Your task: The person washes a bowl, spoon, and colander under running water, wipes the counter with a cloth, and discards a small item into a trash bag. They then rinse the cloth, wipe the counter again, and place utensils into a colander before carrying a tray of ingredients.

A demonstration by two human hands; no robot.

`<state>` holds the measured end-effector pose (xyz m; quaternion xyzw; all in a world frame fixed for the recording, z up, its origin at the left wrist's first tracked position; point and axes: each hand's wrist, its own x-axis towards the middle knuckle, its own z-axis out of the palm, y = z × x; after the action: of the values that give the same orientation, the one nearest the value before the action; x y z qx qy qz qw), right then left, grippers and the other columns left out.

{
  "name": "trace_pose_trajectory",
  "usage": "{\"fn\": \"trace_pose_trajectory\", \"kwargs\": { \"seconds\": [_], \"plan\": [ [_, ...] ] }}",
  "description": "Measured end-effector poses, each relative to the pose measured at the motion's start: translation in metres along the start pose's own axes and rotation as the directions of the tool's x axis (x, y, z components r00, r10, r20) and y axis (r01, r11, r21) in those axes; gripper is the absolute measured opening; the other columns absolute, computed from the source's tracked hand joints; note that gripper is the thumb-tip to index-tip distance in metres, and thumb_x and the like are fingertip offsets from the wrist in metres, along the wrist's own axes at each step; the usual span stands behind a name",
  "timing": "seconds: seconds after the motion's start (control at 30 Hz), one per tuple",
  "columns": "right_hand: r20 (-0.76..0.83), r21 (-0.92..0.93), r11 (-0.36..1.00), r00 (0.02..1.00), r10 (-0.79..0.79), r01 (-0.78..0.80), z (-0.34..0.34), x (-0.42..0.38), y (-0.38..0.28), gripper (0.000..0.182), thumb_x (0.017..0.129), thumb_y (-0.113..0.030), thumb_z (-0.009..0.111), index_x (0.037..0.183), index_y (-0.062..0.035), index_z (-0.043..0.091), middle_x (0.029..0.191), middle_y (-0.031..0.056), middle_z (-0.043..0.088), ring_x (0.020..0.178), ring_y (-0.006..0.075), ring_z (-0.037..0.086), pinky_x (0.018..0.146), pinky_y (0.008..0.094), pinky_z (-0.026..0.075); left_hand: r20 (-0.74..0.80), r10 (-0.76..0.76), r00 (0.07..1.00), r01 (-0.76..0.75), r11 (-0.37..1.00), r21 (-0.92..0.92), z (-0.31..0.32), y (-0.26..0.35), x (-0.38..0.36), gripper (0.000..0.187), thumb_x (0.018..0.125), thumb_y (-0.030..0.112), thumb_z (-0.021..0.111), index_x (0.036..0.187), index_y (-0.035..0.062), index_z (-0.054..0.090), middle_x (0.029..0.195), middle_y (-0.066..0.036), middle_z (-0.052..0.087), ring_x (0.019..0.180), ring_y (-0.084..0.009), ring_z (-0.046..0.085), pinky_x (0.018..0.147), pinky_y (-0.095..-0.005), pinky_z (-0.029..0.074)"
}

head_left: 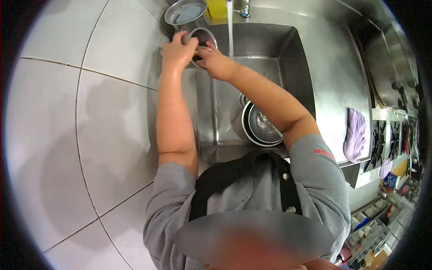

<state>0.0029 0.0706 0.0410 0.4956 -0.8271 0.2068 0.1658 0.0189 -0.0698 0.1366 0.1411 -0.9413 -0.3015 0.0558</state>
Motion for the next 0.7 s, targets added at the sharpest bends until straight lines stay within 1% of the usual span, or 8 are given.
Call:
{"fn": "trace_pose_trajectory", "kwargs": {
  "seconds": [0.17, 0.27, 0.3, 0.4, 0.5, 0.6, 0.67, 0.7],
  "plan": [
    [-0.012, 0.265, 0.951, 0.986, 0.167, -0.158, 0.018, 0.021, -0.025, 0.037, 0.07, -0.001, 0.059, 0.107, -0.0075, 0.063, 0.112, 0.0154, 0.055, 0.113, 0.0363, 0.047, 0.096, 0.0461, 0.037, 0.033, 0.0, 0.999, 0.004, 0.994, -0.114, 0.006, -0.051, 0.039, 0.044, 0.075, 0.033, 0.05, 0.118, 0.0233, 0.058, 0.123, -0.021, 0.048, 0.114, -0.0376, 0.047, 0.099, -0.0395, 0.035],
    [0.065, 0.605, 0.726, 0.928, 0.366, -0.328, 0.021, 0.019, -0.051, 0.049, 0.068, 0.001, 0.059, 0.116, -0.0062, 0.057, 0.111, 0.0153, 0.056, 0.108, 0.0339, 0.051, 0.089, 0.0456, 0.041, 0.095, 0.089, 0.991, -0.073, 0.985, -0.158, 0.011, -0.049, 0.032, 0.04, 0.075, 0.025, 0.047, 0.112, 0.0222, 0.063, 0.123, -0.013, 0.052, 0.113, -0.031, 0.049, 0.1, -0.0397, 0.035],
    [0.079, 0.552, 0.748, 0.916, 0.393, -0.368, 0.018, 0.018, -0.058, 0.058, 0.068, 0.003, 0.059, 0.124, -0.0072, 0.05, 0.115, 0.0144, 0.056, 0.109, 0.0307, 0.053, 0.092, 0.042, 0.041, 0.117, 0.056, 0.992, -0.038, 0.988, -0.149, 0.008, -0.036, 0.024, 0.038, 0.074, 0.021, 0.048, 0.108, 0.0217, 0.066, 0.119, -0.008, 0.056, 0.113, -0.0272, 0.051, 0.1, -0.0385, 0.034],
    [0.14, 0.13, 0.991, 0.989, -0.054, 0.036, 0.028, 0.01, -0.012, 0.053, 0.07, 0.001, 0.058, 0.122, -0.0086, 0.052, 0.122, 0.0132, 0.054, 0.114, 0.0296, 0.051, 0.097, 0.0399, 0.04, 0.152, 0.118, 0.981, -0.109, 0.992, -0.062, 0.006, -0.029, 0.023, 0.039, 0.072, 0.019, 0.049, 0.107, 0.0211, 0.067, 0.116, -0.011, 0.059, 0.11, -0.0284, 0.053, 0.098, -0.0357, 0.036],
    [0.057, -0.38, 0.853, 0.929, -0.366, 0.359, 0.013, 0.018, 0.027, 0.048, 0.072, -0.003, 0.057, 0.12, -0.0097, 0.055, 0.125, 0.013, 0.053, 0.117, 0.0285, 0.049, 0.098, 0.0371, 0.04, 0.201, 0.126, 0.971, -0.107, 0.989, -0.101, 0.004, -0.02, 0.024, 0.039, 0.073, 0.017, 0.048, 0.107, 0.0194, 0.067, 0.114, -0.007, 0.061, 0.104, -0.0265, 0.057, 0.098, -0.04, 0.035],
    [0.008, -0.403, 0.896, 0.98, -0.198, 0.185, 0.019, 0.008, 0.004, 0.045, 0.073, -0.005, 0.056, 0.118, -0.0113, 0.056, 0.123, 0.0138, 0.054, 0.115, 0.0294, 0.05, 0.099, 0.039, 0.038, 0.232, 0.096, 0.968, -0.062, 0.987, -0.15, 0.009, -0.024, 0.026, 0.038, 0.075, 0.019, 0.047, 0.108, 0.022, 0.066, 0.118, -0.002, 0.059, 0.109, -0.028, 0.053, 0.099, -0.046, 0.032],
    [0.078, 0.044, 0.993, 0.991, 0.105, -0.109, 0.021, 0.006, -0.022, 0.045, 0.073, -0.004, 0.056, 0.117, -0.0125, 0.057, 0.122, 0.0137, 0.055, 0.114, 0.0299, 0.051, 0.1, 0.0408, 0.036, 0.119, 0.089, 0.989, -0.086, 0.996, -0.031, 0.011, -0.025, 0.023, 0.038, 0.075, 0.019, 0.047, 0.109, 0.0237, 0.066, 0.116, -0.003, 0.06, 0.108, -0.0275, 0.054, 0.098, -0.0441, 0.034],
    [0.164, 0.261, 0.924, 0.956, 0.242, -0.279, 0.024, 0.003, -0.035, 0.044, 0.073, -0.004, 0.056, 0.116, -0.0131, 0.057, 0.121, 0.0137, 0.055, 0.113, 0.0302, 0.052, 0.101, 0.0417, 0.035, 0.015, 0.114, 0.993, -0.115, 0.989, 0.095, 0.019, -0.02, 0.017, 0.039, 0.075, 0.018, 0.048, 0.109, 0.0239, 0.065, 0.111, -0.005, 0.062, 0.104, -0.0261, 0.056, 0.096, -0.0399, 0.037]
  ]
}}
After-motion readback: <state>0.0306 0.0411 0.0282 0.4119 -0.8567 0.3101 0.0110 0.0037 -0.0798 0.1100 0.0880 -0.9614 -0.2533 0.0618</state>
